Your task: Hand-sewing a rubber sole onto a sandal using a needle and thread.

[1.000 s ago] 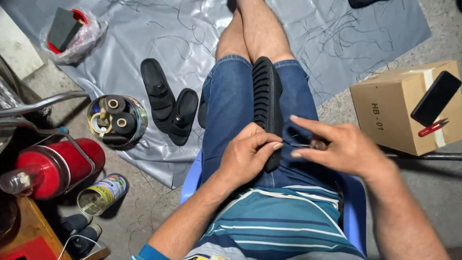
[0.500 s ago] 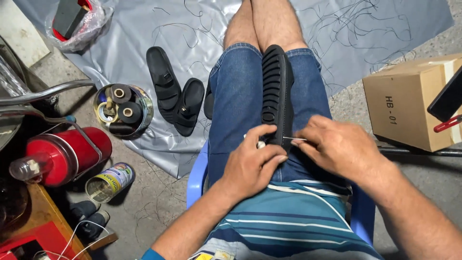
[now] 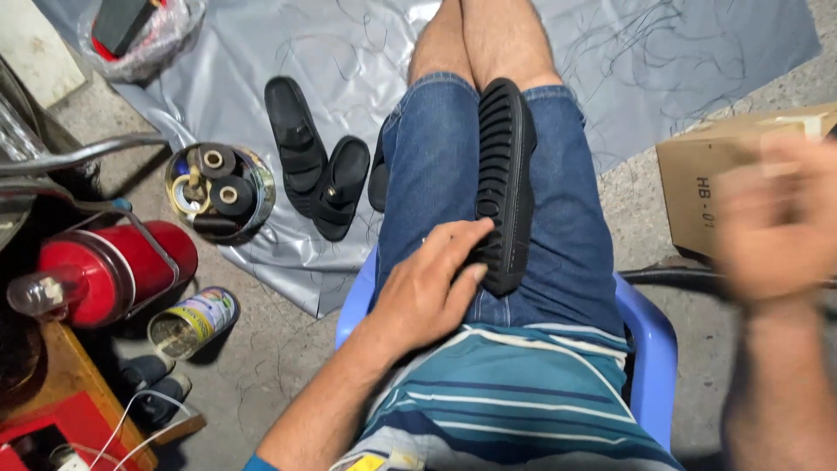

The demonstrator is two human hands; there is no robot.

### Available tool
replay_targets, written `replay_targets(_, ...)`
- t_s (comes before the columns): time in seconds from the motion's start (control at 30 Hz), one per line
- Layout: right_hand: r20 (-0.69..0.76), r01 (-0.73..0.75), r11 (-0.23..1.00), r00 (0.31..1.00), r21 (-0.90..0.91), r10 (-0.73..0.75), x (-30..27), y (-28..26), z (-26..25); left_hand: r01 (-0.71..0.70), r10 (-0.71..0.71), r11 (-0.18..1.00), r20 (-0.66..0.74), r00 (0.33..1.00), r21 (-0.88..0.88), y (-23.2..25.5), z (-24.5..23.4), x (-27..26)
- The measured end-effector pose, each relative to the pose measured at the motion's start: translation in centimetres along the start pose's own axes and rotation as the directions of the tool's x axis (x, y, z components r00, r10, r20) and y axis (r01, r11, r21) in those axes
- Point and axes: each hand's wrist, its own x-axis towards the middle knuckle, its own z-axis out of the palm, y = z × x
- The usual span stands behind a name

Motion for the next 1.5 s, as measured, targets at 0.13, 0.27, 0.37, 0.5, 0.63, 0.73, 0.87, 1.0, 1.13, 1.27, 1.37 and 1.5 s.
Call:
replay_targets(0.13, 0.357, 0.674, 0.697, 0.605, 0.246, -0.712, -3.8, -6.2, 2.9, 0.086, -0.104, 0.964, 0.057, 0.993, 0.252, -0.6, -0.3, 0.9)
replay_targets(0.27, 0.344, 0.642, 0.654, 0.556, 0.4, -0.757, -3.6, -6.4, 4.7, -0.056, 0.081, 0.989, 0.184, 0.98, -0.136, 0.6, -2.7, 0.8)
replay_targets(0.37, 0.335, 0.669, 0.624, 0.527, 0.403, -0.781, -2.9, -7.0, 5.6, -0.06, 0.379, 0.671, 0.273, 0.884, -0.739, 1.8, -4.8, 0.1)
replay_targets(0.5, 0.327, 0.687, 0.602, 0.506, 0.407, -0.798, -2.8, -7.4, 6.2, 0.01, 0.079, 0.865, 0.157, 0.984, -0.501, 1.4, -2.3, 1.2)
replay_targets(0.63, 0.233, 0.59, 0.652, 0.63, 0.477, -0.741, -3.4, -7.6, 7.0, 0.105, -0.11, 0.992, -0.061, 0.992, -0.072, -1.2, 0.6, 1.1)
replay_targets(0.73, 0.225, 0.582, 0.646, 0.632, 0.495, -0.741, -3.9, -7.7, 7.5, 0.105, -0.101, 0.988, 0.038, 0.994, -0.112, -1.7, -0.4, 1.4)
replay_targets(0.87, 0.192, 0.559, 0.643, 0.658, 0.524, -0.728, -3.7, -7.4, 7.3, 0.102, -0.082, 0.976, 0.107, 0.991, -0.191, -0.5, -1.4, 1.7)
replay_targets(1.0, 0.242, 0.47, 0.743, 0.742, 0.477, -0.625, -4.1, -6.3, 7.2, 0.037, -0.015, 0.979, 0.11, 0.994, -0.2, -2.3, -0.9, 0.3)
replay_targets(1.13, 0.48, 0.179, 0.898, 0.795, 0.401, -0.372, -4.9, -6.0, 6.2, 0.361, -0.377, 0.872, 0.017, 0.926, -0.331, -4.7, -2.7, -2.5)
replay_targets(1.27, 0.493, 0.136, 0.926, 0.814, 0.353, -0.308, -5.7, -7.5, 4.4, 0.521, -0.294, 0.847, -0.721, 0.628, 0.108, -9.4, -2.6, -5.4)
replay_targets(1.37, 0.554, 0.075, 0.951, 0.798, 0.3, -0.238, -6.6, -8.6, 3.0, 0.191, 0.164, 0.878, -0.65, 0.742, 0.44, -11.9, -2.1, -4.4)
replay_targets(1.5, 0.552, 0.032, 0.978, 0.821, 0.205, -0.143, -8.2, -10.4, 1.6, -0.107, 0.19, 0.974, -0.469, 0.862, 0.197, -2.5, 0.5, -2.0)
